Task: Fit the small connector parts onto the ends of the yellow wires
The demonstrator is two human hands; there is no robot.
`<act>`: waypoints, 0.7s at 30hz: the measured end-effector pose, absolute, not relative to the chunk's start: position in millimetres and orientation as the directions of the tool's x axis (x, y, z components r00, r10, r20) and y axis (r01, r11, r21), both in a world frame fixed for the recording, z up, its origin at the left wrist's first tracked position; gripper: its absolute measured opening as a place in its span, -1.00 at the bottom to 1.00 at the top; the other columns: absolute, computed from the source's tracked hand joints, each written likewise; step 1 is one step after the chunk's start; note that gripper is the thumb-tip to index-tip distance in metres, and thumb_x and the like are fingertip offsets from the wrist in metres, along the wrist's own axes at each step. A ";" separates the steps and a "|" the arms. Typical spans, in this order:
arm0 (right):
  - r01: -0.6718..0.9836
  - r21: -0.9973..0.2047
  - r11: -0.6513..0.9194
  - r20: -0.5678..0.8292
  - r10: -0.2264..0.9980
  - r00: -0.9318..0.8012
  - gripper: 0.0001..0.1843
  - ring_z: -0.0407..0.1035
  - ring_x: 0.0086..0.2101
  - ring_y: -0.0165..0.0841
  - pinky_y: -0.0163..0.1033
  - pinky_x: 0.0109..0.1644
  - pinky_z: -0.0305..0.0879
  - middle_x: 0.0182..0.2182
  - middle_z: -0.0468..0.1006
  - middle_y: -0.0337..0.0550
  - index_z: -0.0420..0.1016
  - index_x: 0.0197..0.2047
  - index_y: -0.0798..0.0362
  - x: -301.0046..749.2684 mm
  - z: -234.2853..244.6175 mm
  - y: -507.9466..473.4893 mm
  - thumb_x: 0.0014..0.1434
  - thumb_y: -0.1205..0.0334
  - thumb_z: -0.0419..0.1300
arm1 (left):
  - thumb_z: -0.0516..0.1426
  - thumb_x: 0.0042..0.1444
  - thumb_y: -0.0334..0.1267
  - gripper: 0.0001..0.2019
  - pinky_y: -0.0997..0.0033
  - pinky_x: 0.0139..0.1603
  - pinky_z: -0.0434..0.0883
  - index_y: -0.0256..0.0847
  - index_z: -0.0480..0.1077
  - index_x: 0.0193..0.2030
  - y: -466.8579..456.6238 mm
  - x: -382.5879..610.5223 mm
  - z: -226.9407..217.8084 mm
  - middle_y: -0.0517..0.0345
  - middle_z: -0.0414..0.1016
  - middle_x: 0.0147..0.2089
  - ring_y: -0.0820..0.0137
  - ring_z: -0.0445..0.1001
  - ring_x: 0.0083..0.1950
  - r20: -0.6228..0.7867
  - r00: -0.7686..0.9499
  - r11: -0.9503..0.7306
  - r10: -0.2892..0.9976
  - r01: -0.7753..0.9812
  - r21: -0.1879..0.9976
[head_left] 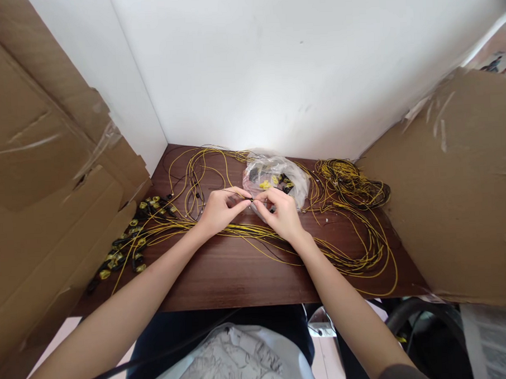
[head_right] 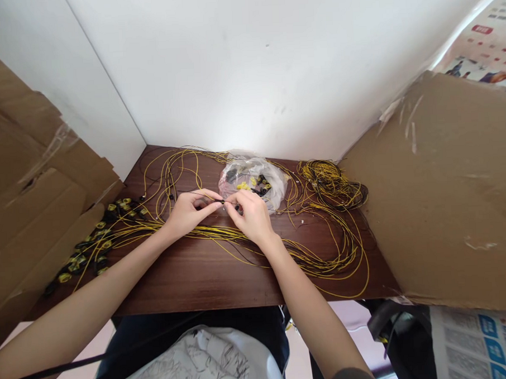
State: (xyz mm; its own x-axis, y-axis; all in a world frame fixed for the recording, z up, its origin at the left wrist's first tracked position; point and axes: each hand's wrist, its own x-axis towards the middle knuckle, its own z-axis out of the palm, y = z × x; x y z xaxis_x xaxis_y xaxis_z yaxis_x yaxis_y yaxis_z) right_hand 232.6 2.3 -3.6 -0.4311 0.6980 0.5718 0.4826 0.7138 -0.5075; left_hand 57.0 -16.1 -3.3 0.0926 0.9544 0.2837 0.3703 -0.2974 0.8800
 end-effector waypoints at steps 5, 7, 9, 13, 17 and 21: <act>0.543 -0.470 0.696 0.582 0.707 -0.402 -0.87 0.31 -0.39 -0.37 -0.22 -0.25 0.13 -0.46 0.47 -0.23 0.36 -0.43 0.05 233.8 -0.6 2.3 0.16 0.27 0.11 | 0.18 -0.01 -0.24 -0.83 0.51 -0.39 0.34 -0.30 0.51 -0.33 -14.0 56.9 -4.2 0.07 0.56 -0.30 0.46 0.44 -0.39 0.306 0.057 -0.308 0.950 0.315 0.898; 0.558 -0.461 0.690 0.585 0.709 -0.393 -0.87 0.30 -0.41 -0.38 -0.22 -0.25 0.12 -0.47 0.47 -0.23 0.36 -0.44 0.06 234.2 1.1 2.1 0.15 0.29 0.11 | 0.18 0.00 -0.24 -0.82 0.49 -0.37 0.36 -0.32 0.50 -0.32 -13.0 56.7 -5.0 0.04 0.56 -0.29 0.44 0.45 -0.36 0.315 0.048 -0.314 0.948 0.295 0.902; 0.563 -0.456 0.689 0.590 0.708 -0.388 -0.88 0.29 -0.42 -0.39 -0.22 -0.25 0.12 -0.47 0.46 -0.23 0.35 -0.44 0.06 234.4 2.3 2.0 0.14 0.31 0.10 | 0.18 -0.01 -0.24 -0.82 0.48 -0.36 0.36 -0.32 0.50 -0.32 -12.4 56.4 -5.8 0.03 0.56 -0.29 0.43 0.44 -0.36 0.320 0.043 -0.318 0.947 0.287 0.904; 0.558 -0.455 0.694 0.588 0.705 -0.397 -0.87 0.29 -0.43 -0.39 -0.22 -0.26 0.11 -0.48 0.46 -0.24 0.35 -0.44 0.05 234.4 2.6 2.3 0.14 0.32 0.10 | 0.18 -0.01 -0.24 -0.82 0.47 -0.36 0.36 -0.32 0.50 -0.32 -12.2 56.2 -6.4 0.03 0.55 -0.30 0.43 0.44 -0.36 0.328 0.042 -0.326 0.944 0.287 0.901; 0.541 -0.457 0.706 0.589 0.696 -0.411 -0.87 0.30 -0.41 -0.39 -0.22 -0.25 0.11 -0.47 0.46 -0.24 0.35 -0.43 0.05 235.1 0.6 3.0 0.15 0.32 0.09 | 0.18 -0.01 -0.24 -0.82 0.46 -0.35 0.37 -0.32 0.50 -0.32 -12.4 56.1 -6.0 0.02 0.55 -0.28 0.42 0.45 -0.34 0.326 0.039 -0.323 0.945 0.278 0.904; 0.526 -0.458 0.717 0.575 0.690 -0.441 -0.86 0.30 -0.40 -0.38 -0.22 -0.24 0.12 -0.48 0.45 -0.24 0.36 -0.42 0.05 235.2 -1.7 3.0 0.18 0.29 0.08 | 0.18 -0.01 -0.24 -0.81 0.46 -0.33 0.37 -0.32 0.50 -0.31 -12.6 55.9 -5.3 0.02 0.55 -0.26 0.41 0.46 -0.32 0.320 0.040 -0.318 0.947 0.271 0.908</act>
State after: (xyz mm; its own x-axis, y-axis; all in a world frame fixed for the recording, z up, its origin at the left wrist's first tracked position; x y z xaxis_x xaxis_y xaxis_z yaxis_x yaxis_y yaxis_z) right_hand 235.2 3.0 -1.7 -0.4406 0.6897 0.5746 0.5257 0.7171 -0.4576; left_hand 55.9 -12.6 -5.3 0.0401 0.9467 0.3198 0.2711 -0.3183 0.9084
